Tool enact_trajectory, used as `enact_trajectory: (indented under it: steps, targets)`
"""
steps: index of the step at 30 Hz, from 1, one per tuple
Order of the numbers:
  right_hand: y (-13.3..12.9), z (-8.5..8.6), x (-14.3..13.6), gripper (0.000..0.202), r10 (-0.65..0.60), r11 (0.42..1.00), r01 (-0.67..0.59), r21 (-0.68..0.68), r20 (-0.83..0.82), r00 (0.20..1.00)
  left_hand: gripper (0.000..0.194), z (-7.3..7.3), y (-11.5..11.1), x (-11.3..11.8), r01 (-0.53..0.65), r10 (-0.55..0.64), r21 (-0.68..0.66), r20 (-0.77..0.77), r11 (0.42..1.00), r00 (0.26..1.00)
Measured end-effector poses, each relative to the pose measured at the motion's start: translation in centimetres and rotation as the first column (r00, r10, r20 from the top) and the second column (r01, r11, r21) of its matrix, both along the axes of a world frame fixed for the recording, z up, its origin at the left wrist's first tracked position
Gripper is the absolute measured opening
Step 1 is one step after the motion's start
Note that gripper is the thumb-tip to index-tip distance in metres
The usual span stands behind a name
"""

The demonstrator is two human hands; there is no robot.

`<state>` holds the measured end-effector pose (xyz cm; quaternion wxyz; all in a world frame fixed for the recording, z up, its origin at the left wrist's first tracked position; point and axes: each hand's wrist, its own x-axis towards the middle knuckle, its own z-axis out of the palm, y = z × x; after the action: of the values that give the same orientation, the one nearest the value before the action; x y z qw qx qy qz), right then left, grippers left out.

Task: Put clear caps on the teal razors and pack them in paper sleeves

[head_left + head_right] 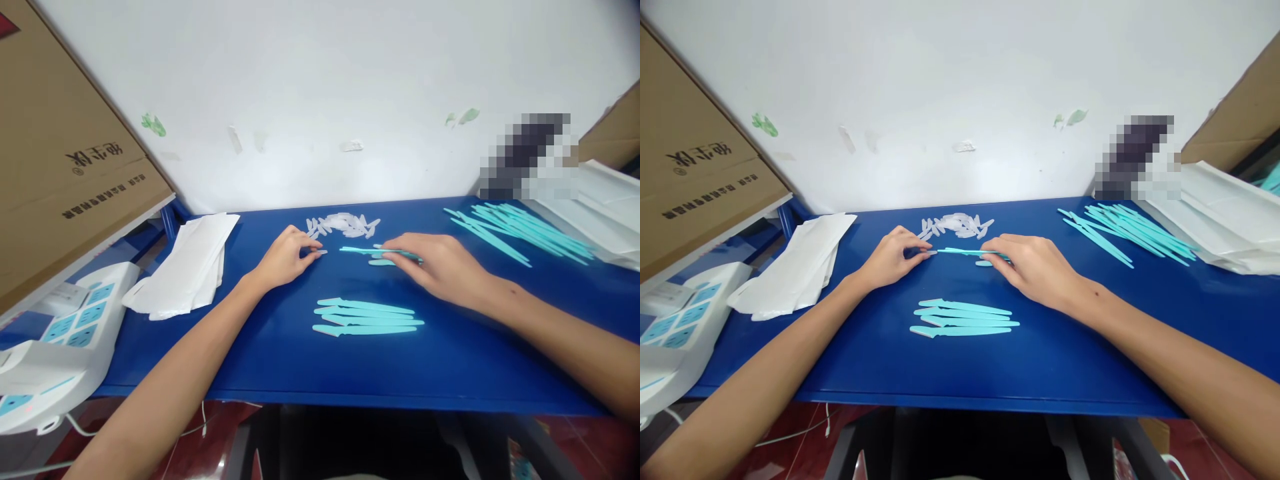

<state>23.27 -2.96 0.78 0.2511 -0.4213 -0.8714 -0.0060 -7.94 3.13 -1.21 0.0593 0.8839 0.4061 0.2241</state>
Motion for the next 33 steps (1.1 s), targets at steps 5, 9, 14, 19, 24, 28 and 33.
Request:
enact_trajectory:
  steps: [5,9,14,19,24,28,33]
  targets:
    - [-0.1,0.2,-0.1,0.039,-0.109,0.993,0.109,-0.041,-0.004,0.994,0.019,-0.1,-0.2,0.0,-0.068,0.068,0.027,0.007,0.997,0.998]
    - [-0.3,0.4,-0.4,0.041,-0.159,0.984,0.16,-0.077,0.01,0.987,0.018,-0.3,-0.1,0.0,-0.117,0.117,-0.045,-0.013,0.992,0.993]
    - [-0.2,0.3,-0.4,0.045,-0.155,0.98,0.16,-0.116,0.054,0.987,0.014,-0.1,0.1,0.0,-0.023,0.023,-0.046,-0.007,0.999,1.0]
    - [0.2,0.0,-0.3,0.045,-0.135,0.976,0.147,-0.162,0.086,0.987,0.013,0.2,-0.2,0.2,0.11,-0.11,-0.009,0.031,0.994,0.993]
    - [0.0,0.5,-0.5,0.045,-0.102,0.971,0.111,-0.211,0.052,0.993,0.011,0.3,-0.6,0.5,0.162,-0.156,-0.056,0.099,0.985,0.983]
    - [-0.3,1.1,-0.6,0.048,-0.068,0.967,0.073,-0.245,0.027,0.997,0.016,0.2,-0.7,0.4,0.129,-0.121,-0.059,0.124,0.99,0.985]
    - [-0.2,0.8,-0.4,0.048,-0.025,0.968,0.032,-0.248,0.034,0.999,0.024,0.2,-0.8,0.5,0.134,-0.127,-0.084,0.082,0.987,0.989]
